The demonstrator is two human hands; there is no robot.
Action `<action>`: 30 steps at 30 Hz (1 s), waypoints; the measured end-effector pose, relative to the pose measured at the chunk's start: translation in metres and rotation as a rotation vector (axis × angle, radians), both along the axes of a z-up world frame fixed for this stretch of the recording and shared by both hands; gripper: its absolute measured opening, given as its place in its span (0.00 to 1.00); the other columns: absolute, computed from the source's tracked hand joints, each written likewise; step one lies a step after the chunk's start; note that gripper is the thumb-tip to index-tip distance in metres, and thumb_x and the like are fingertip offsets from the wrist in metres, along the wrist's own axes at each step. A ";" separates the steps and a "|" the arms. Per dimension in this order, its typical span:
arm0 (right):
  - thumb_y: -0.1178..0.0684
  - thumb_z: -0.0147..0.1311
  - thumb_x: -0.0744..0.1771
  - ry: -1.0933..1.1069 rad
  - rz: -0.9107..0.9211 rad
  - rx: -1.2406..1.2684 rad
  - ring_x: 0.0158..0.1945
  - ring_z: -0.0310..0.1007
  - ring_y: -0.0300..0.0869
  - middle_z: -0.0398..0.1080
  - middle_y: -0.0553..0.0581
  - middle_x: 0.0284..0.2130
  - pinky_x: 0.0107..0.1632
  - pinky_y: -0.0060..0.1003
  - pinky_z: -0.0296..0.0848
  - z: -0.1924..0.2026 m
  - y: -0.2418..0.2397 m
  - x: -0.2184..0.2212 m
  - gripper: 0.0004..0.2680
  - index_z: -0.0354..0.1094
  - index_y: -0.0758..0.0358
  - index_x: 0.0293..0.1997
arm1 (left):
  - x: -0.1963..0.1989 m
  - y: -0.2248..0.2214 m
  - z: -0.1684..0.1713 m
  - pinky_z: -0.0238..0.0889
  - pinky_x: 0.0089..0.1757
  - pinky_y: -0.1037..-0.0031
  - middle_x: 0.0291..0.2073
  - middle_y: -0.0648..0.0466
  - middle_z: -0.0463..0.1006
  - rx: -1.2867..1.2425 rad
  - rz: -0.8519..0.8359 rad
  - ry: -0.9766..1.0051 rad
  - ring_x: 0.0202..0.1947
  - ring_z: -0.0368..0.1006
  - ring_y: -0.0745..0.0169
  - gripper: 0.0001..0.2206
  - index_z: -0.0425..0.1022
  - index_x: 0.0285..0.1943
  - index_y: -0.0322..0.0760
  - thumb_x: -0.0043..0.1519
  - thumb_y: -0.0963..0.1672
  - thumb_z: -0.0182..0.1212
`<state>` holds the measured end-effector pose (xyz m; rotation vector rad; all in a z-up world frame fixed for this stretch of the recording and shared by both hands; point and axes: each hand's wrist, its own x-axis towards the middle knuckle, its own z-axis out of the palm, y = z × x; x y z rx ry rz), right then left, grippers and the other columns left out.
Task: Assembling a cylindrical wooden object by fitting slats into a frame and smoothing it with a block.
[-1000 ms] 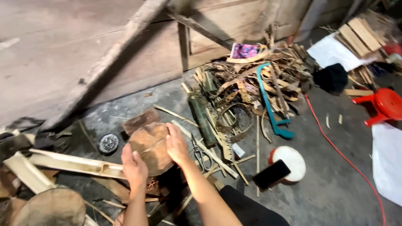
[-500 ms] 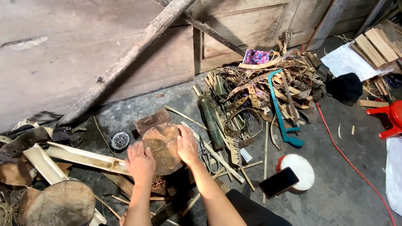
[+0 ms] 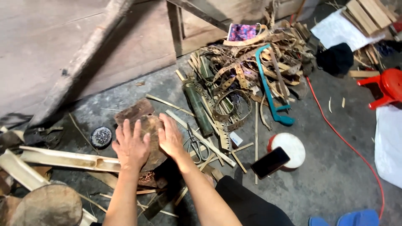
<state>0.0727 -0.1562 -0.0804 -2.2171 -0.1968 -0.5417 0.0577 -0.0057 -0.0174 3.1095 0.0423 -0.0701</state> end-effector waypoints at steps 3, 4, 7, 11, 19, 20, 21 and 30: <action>0.56 0.46 0.68 0.153 -0.016 0.540 0.61 0.69 0.55 0.65 0.68 0.59 0.61 0.50 0.69 0.023 -0.014 -0.006 0.16 0.59 0.60 0.66 | -0.001 0.004 0.013 0.59 0.56 0.45 0.78 0.53 0.51 -0.103 0.007 -0.019 0.75 0.45 0.48 0.30 0.58 0.77 0.62 0.65 0.60 0.43; 0.51 0.40 0.70 0.247 -0.082 0.769 0.57 0.66 0.49 0.64 0.64 0.56 0.58 0.46 0.69 0.030 -0.022 -0.007 0.18 0.54 0.59 0.69 | -0.001 0.006 0.022 0.62 0.56 0.44 0.76 0.47 0.52 -0.242 0.020 -0.017 0.74 0.49 0.43 0.34 0.55 0.79 0.58 0.62 0.60 0.50; 0.47 0.37 0.70 0.395 -0.233 1.072 0.53 0.67 0.45 0.64 0.63 0.55 0.51 0.43 0.71 0.002 -0.059 -0.015 0.20 0.48 0.56 0.74 | 0.000 0.015 0.041 0.61 0.58 0.43 0.72 0.36 0.57 -0.491 0.016 -0.042 0.72 0.54 0.35 0.43 0.53 0.81 0.46 0.56 0.59 0.63; 0.50 0.45 0.69 0.613 -0.393 1.215 0.40 0.72 0.41 0.68 0.65 0.51 0.32 0.28 0.74 -0.076 -0.099 -0.034 0.23 0.45 0.55 0.74 | 0.004 0.027 0.053 0.56 0.62 0.44 0.68 0.29 0.62 -0.728 0.026 -0.124 0.70 0.56 0.30 0.42 0.55 0.78 0.30 0.57 0.51 0.69; 0.48 0.37 0.69 0.692 0.033 0.827 0.65 0.63 0.48 0.63 0.64 0.63 0.63 0.46 0.65 0.054 -0.056 -0.032 0.20 0.55 0.63 0.71 | -0.018 0.081 0.008 0.38 0.66 0.44 0.73 0.57 0.57 -1.662 0.627 -0.007 0.74 0.51 0.56 0.32 0.43 0.81 0.53 0.68 0.58 0.39; 0.50 0.35 0.67 0.778 0.065 0.478 0.71 0.57 0.50 0.58 0.64 0.68 0.71 0.49 0.56 0.117 -0.046 -0.040 0.22 0.54 0.67 0.70 | -0.025 0.066 0.030 0.32 0.70 0.49 0.79 0.53 0.48 -1.624 0.729 0.114 0.79 0.42 0.54 0.38 0.38 0.81 0.48 0.63 0.61 0.28; 0.50 0.35 0.67 0.774 0.054 0.482 0.71 0.57 0.50 0.58 0.64 0.68 0.71 0.49 0.56 0.072 -0.036 -0.030 0.22 0.54 0.67 0.70 | -0.029 0.055 0.040 0.32 0.70 0.49 0.79 0.53 0.48 -1.623 0.719 0.122 0.79 0.42 0.54 0.38 0.38 0.81 0.48 0.63 0.61 0.28; 0.26 0.26 0.69 0.480 0.123 0.538 0.67 0.63 0.57 0.66 0.66 0.61 0.66 0.47 0.59 -0.011 -0.035 -0.024 0.30 0.64 0.59 0.64 | -0.032 0.022 -0.028 0.62 0.60 0.56 0.66 0.53 0.70 -1.893 0.685 0.113 0.66 0.67 0.52 0.34 0.64 0.73 0.48 0.66 0.63 0.33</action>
